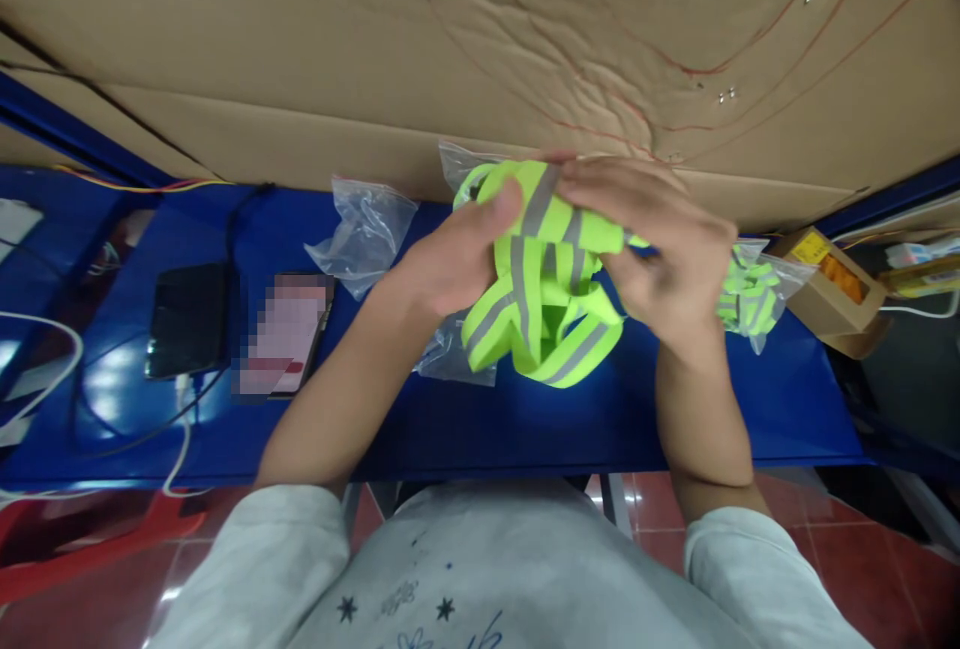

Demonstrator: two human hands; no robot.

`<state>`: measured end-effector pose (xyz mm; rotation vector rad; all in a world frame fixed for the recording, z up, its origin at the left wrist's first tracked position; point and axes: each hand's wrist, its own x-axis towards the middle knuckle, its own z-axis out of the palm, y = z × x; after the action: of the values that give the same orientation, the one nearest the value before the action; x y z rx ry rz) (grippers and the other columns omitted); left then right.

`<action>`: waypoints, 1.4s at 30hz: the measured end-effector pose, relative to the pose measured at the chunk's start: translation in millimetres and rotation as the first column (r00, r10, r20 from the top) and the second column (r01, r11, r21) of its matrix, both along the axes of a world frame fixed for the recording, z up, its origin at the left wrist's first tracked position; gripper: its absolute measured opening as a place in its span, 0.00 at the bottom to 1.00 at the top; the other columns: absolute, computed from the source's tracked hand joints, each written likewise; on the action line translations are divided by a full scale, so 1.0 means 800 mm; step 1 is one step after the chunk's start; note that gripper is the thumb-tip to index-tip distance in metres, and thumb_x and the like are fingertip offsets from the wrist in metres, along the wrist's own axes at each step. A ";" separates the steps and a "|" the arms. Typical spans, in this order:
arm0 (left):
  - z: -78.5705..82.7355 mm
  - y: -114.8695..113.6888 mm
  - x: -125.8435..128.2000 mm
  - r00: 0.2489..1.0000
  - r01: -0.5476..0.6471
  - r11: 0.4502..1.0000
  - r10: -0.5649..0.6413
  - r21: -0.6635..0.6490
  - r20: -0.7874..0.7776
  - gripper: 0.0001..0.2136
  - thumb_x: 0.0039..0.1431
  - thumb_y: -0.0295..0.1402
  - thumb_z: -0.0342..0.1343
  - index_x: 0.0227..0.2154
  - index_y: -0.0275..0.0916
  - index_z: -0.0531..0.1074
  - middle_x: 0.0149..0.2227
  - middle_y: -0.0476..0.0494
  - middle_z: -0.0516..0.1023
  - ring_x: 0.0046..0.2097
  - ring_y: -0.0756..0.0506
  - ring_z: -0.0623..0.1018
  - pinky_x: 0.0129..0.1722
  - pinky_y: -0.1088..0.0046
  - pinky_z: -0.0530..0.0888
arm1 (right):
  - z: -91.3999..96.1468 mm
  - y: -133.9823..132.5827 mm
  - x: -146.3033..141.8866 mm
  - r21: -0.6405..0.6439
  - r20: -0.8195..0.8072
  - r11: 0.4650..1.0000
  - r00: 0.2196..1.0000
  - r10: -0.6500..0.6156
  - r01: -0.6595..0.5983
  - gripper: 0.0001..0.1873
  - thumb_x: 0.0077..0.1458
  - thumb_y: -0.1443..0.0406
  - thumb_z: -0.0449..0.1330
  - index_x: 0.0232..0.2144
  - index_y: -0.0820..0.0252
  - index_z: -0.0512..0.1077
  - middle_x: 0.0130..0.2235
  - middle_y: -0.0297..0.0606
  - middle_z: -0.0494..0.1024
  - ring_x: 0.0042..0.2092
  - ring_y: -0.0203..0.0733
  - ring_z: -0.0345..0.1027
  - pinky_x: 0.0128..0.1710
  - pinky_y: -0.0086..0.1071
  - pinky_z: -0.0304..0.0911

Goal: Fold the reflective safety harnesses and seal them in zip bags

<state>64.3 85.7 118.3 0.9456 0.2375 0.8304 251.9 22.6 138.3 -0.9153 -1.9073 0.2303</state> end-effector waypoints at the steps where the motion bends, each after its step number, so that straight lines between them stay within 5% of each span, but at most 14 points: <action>1: 0.003 -0.001 0.000 0.999 -0.023 0.998 0.025 -0.059 0.034 0.16 0.66 0.43 0.62 0.51 0.40 0.77 0.50 0.45 0.83 0.57 0.40 0.82 0.53 0.67 0.81 | -0.002 0.003 -0.001 0.036 0.071 0.999 0.997 0.006 -0.009 0.25 0.68 0.70 0.57 0.60 0.38 0.75 0.61 0.26 0.78 0.66 0.46 0.68 0.72 0.47 0.62; 4: 0.015 -0.004 -0.001 0.995 -0.096 0.985 0.098 -0.146 0.008 0.12 0.64 0.27 0.60 0.50 0.41 0.77 0.46 0.50 0.83 0.51 0.45 0.85 0.49 0.73 0.81 | -0.001 0.010 -0.001 0.006 0.221 1.000 0.975 0.026 -0.028 0.29 0.68 0.72 0.51 0.64 0.41 0.71 0.70 0.27 0.67 0.74 0.45 0.55 0.77 0.48 0.50; 7: 0.029 -0.006 -0.003 0.978 -0.210 0.968 0.206 -0.139 -0.042 0.15 0.59 0.17 0.57 0.46 0.40 0.78 0.37 0.52 0.83 0.48 0.43 0.86 0.50 0.69 0.81 | 0.004 0.008 0.008 -0.114 0.074 0.992 0.996 0.057 -0.049 0.29 0.65 0.69 0.54 0.65 0.41 0.67 0.75 0.25 0.56 0.78 0.45 0.43 0.78 0.48 0.45; 11: 0.041 -0.002 -0.011 0.936 -0.345 0.926 0.351 -0.157 0.013 0.10 0.62 0.21 0.56 0.42 0.39 0.77 0.37 0.51 0.83 0.46 0.43 0.85 0.50 0.65 0.82 | 0.004 0.003 0.017 -0.262 -0.350 0.950 0.934 0.073 -0.172 0.24 0.60 0.58 0.66 0.58 0.41 0.69 0.64 0.32 0.70 0.68 0.46 0.64 0.65 0.41 0.69; 13: 0.041 0.003 -0.016 0.918 -0.387 0.910 0.396 -0.147 0.038 0.09 0.62 0.22 0.57 0.42 0.40 0.77 0.39 0.51 0.83 0.42 0.46 0.85 0.47 0.70 0.82 | 0.000 0.003 0.011 -0.430 -0.421 0.847 0.900 0.117 -0.311 0.18 0.61 0.54 0.66 0.53 0.46 0.72 0.53 0.36 0.77 0.55 0.43 0.75 0.55 0.36 0.74; 16: 0.041 0.009 -0.022 0.898 -0.425 0.892 0.437 -0.152 0.056 0.12 0.62 0.19 0.54 0.43 0.40 0.75 0.38 0.52 0.82 0.39 0.48 0.83 0.44 0.71 0.82 | -0.006 0.009 -0.005 -0.594 -0.517 0.680 0.852 0.087 -0.429 0.19 0.62 0.49 0.66 0.46 0.53 0.74 0.44 0.36 0.79 0.43 0.39 0.76 0.44 0.32 0.74; 23: 0.047 0.011 -0.036 0.871 -0.491 0.870 0.492 -0.055 0.014 0.14 0.60 0.18 0.57 0.46 0.41 0.74 0.38 0.50 0.81 0.44 0.45 0.83 0.50 0.64 0.81 | -0.013 0.024 -0.014 -0.564 -0.784 0.460 0.620 -0.035 -0.686 0.22 0.48 0.52 0.73 0.37 0.57 0.72 0.31 0.31 0.74 0.33 0.37 0.71 0.32 0.29 0.69; 26: 0.049 0.010 -0.040 0.882 -0.470 0.882 0.470 -0.016 -0.038 0.14 0.59 0.20 0.60 0.43 0.46 0.77 0.39 0.53 0.82 0.45 0.46 0.82 0.48 0.68 0.81 | -0.014 0.020 -0.012 -0.585 -0.753 0.462 0.658 -0.004 -0.667 0.20 0.47 0.58 0.75 0.35 0.57 0.70 0.30 0.29 0.73 0.30 0.34 0.69 0.30 0.27 0.66; 28: 0.049 0.011 -0.042 0.878 -0.479 0.878 0.479 -0.006 -0.005 0.14 0.59 0.19 0.60 0.44 0.42 0.76 0.37 0.53 0.82 0.42 0.48 0.82 0.46 0.71 0.81 | -0.013 0.017 -0.012 -0.604 -0.688 0.516 0.724 0.047 -0.607 0.18 0.48 0.61 0.76 0.34 0.57 0.70 0.30 0.28 0.72 0.29 0.33 0.67 0.30 0.27 0.65; 33: 0.053 0.016 -0.043 0.834 -0.539 0.839 0.544 -0.077 0.091 0.15 0.60 0.15 0.55 0.47 0.33 0.71 0.31 0.53 0.80 0.34 0.51 0.82 0.49 0.70 0.82 | -0.011 0.017 -0.004 -0.372 -0.516 0.821 0.831 0.206 -0.434 0.21 0.46 0.64 0.76 0.25 0.54 0.65 0.33 0.31 0.73 0.40 0.41 0.71 0.45 0.38 0.71; 35: 0.055 0.019 -0.043 0.836 -0.532 0.838 0.542 -0.121 0.080 0.14 0.60 0.15 0.53 0.47 0.33 0.71 0.30 0.53 0.80 0.33 0.51 0.82 0.57 0.62 0.80 | -0.010 0.017 0.003 -0.287 -0.443 0.824 0.830 0.339 -0.489 0.19 0.47 0.66 0.75 0.26 0.54 0.66 0.36 0.33 0.75 0.44 0.43 0.73 0.51 0.43 0.71; 40: 0.059 0.026 -0.053 0.808 -0.573 0.804 0.587 -0.158 0.056 0.09 0.63 0.20 0.52 0.38 0.38 0.74 0.34 0.49 0.80 0.49 0.43 0.83 0.67 0.57 0.73 | -0.012 0.010 0.009 -0.322 -0.420 0.687 0.748 0.513 -0.652 0.17 0.50 0.72 0.74 0.37 0.55 0.72 0.32 0.31 0.76 0.34 0.37 0.72 0.37 0.34 0.71; 42: 0.061 0.028 -0.060 0.809 -0.580 0.808 0.586 -0.100 0.042 0.09 0.66 0.24 0.50 0.35 0.39 0.75 0.38 0.46 0.82 0.59 0.39 0.79 0.68 0.57 0.72 | -0.016 0.012 0.004 -0.322 -0.418 0.730 0.782 0.462 -0.603 0.22 0.52 0.71 0.74 0.46 0.54 0.73 0.36 0.32 0.77 0.37 0.37 0.73 0.40 0.33 0.71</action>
<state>16.5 108.2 167.2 0.7638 0.5152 1.4122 255.0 32.1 125.3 -0.5219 -1.8013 1.1419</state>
